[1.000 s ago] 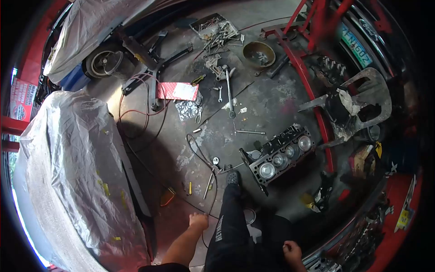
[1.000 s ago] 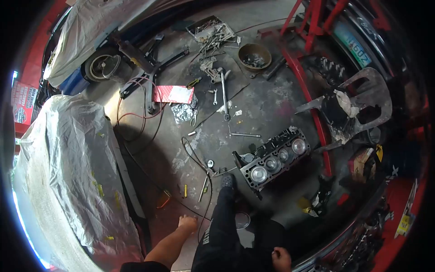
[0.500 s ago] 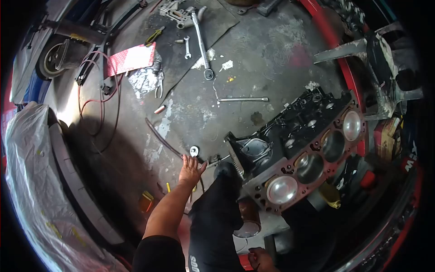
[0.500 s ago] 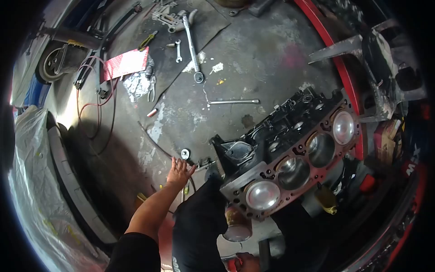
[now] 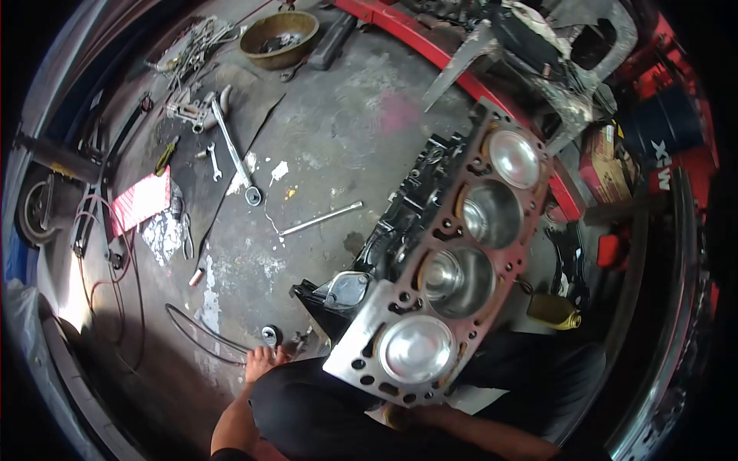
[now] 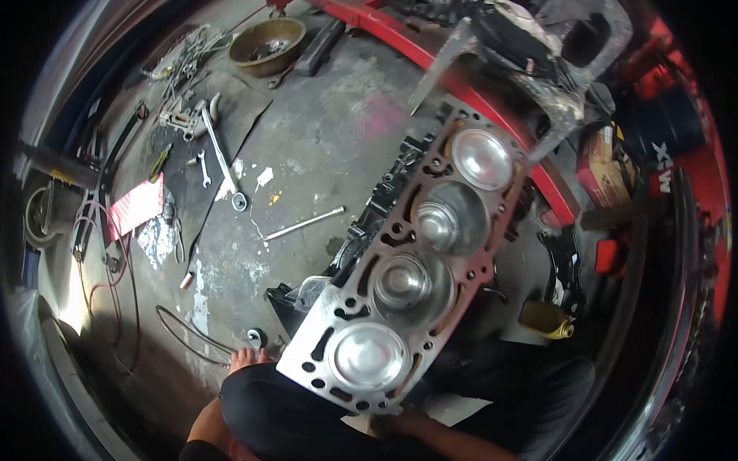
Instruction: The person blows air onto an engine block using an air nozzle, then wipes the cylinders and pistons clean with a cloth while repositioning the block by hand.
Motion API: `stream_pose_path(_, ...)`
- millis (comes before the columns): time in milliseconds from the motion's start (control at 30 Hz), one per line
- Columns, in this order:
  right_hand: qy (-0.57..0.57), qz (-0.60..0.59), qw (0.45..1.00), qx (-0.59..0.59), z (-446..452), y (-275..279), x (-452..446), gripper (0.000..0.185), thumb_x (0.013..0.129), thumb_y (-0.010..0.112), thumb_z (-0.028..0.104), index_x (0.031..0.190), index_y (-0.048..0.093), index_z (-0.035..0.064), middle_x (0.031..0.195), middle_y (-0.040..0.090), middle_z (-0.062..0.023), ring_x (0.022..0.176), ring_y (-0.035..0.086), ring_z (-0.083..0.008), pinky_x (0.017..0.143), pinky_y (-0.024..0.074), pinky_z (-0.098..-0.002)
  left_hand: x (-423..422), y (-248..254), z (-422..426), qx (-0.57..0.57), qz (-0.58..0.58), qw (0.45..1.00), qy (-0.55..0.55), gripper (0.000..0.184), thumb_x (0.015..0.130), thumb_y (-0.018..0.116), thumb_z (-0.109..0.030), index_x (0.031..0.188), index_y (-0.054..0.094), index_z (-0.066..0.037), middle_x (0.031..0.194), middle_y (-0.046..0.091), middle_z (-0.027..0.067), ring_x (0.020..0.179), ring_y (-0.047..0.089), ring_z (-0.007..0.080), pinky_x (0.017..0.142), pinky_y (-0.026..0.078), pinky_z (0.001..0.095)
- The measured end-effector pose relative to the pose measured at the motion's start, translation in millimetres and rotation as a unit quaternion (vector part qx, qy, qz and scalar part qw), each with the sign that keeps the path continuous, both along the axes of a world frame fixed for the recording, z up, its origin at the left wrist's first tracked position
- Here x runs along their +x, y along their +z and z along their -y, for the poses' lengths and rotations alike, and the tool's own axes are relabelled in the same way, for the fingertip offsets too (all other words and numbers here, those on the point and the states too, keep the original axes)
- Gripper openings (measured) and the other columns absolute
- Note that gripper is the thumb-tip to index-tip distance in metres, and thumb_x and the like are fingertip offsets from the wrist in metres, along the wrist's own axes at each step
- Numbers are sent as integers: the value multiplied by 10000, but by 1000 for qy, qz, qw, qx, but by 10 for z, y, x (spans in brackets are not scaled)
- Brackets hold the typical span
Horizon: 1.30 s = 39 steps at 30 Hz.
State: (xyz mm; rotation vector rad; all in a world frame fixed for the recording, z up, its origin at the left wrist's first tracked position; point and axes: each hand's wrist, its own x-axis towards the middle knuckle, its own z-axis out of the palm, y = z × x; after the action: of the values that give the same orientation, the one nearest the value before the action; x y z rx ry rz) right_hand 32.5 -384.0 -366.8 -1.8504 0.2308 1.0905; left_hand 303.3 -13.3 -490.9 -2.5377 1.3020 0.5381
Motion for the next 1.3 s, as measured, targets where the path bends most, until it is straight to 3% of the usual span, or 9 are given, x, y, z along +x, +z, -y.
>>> stream_pose_path(267, 18, 10, 987, 160, -95, -1374, -525, 391, 943, 630, 355, 1269, 700, 149, 1238, 708, -122, 1104, 680, -266, 947, 523, -411, 95, 2310, -49, -82, 101, 951, 282, 584, 676, 697, -85, 1237, 558, -5, 1155, 534, 196, 1112, 515, 394, 985, 400, 524)
stream_pose_path(367, 82, 21, 995, 50, -124, -845, -173, 399, 1027, 541, 322, 1361, 635, 124, 1345, 656, -95, 1219, 620, -253, 1032, 486, -395, 88, 3132, 60, -314, 181, 911, 195, 522, 698, 629, -12, 1205, 526, 55, 1293, 500, 267, 1184, 469, 473, 1035, 397, 562)
stream_pose_path(433, 100, -31, 993, -45, -168, -648, -93, 432, 1060, 490, 335, 1411, 591, 104, 1398, 619, -111, 1272, 590, -277, 1056, 473, -411, -117, 3801, 396, -389, 118, 875, 263, 595, 790, 598, 13, 1377, 498, 27, 1276, 574, 215, 1102, 581, 315, 952, 478, 418)
stream_pose_path(500, -62, 40, 975, 209, -233, -510, -95, 617, 1050, 450, 499, 1499, 488, 77, 1511, 510, -180, 1388, 493, -327, 1127, 420, -429, -412, 4484, 837, -490, -28, 813, 314, 513, 942, 620, -42, 1440, 505, 2, 1086, 677, 158, 863, 661, 162, 784, 518, 294)
stream_pose_path(667, 16, -17, 996, 88, -154, 1009, 200, 798, 1027, 397, 596, 1583, 305, 31, 1584, 408, -216, 1465, 395, -368, 1197, 344, -415, -782, 5629, 1638, -360, -245, 862, 260, 583, 916, 770, -357, 1312, 604, 37, 985, 731, 89, 739, 687, 137, 746, 543, 281)
stream_pose_path(733, 109, 85, 988, 67, -66, 1214, 150, 778, 1033, 407, 552, 1576, 297, 6, 1567, 424, -224, 1457, 404, -370, 1191, 352, -424, -679, 5817, 1812, -260, -297, 896, 201, 406, 979, 696, -203, 1318, 610, 3, 880, 698, 122, 763, 679, 153, 716, 533, 313)
stream_pose_path(867, 344, 115, 931, 36, 210, 1971, 505, 609, 995, 498, 468, 1362, 549, -16, 1358, 597, -263, 1241, 594, -426, 1059, 481, -480, -546, 5923, 2507, -129, -228, 913, 312, 433, 968, 708, -410, 1097, 700, 3, 731, 681, 173, 727, 703, 237, 700, 535, 404)
stream_pose_path(1133, 119, 298, 947, 3, 782, 1681, 606, 515, 982, 582, 477, 1208, 632, 17, 1236, 664, -193, 1185, 629, -387, 1028, 488, -487, -296, 5733, 2815, -134, -188, 942, 242, 428, 968, 689, -442, 1040, 724, -21, 763, 676, 221, 742, 669, 391, 738, 527, 459)
stream_pose_path(1300, 255, 284, 919, -96, 853, 1772, 708, 485, 1012, 542, 448, 1300, 607, 63, 1258, 650, -178, 1205, 618, -356, 1041, 478, -479, -355, 5659, 2915, -85, -104, 963, 235, 393, 974, 688, -404, 1039, 722, -17, 778, 682, 217, 742, 672, 379, 738, 530, 449)
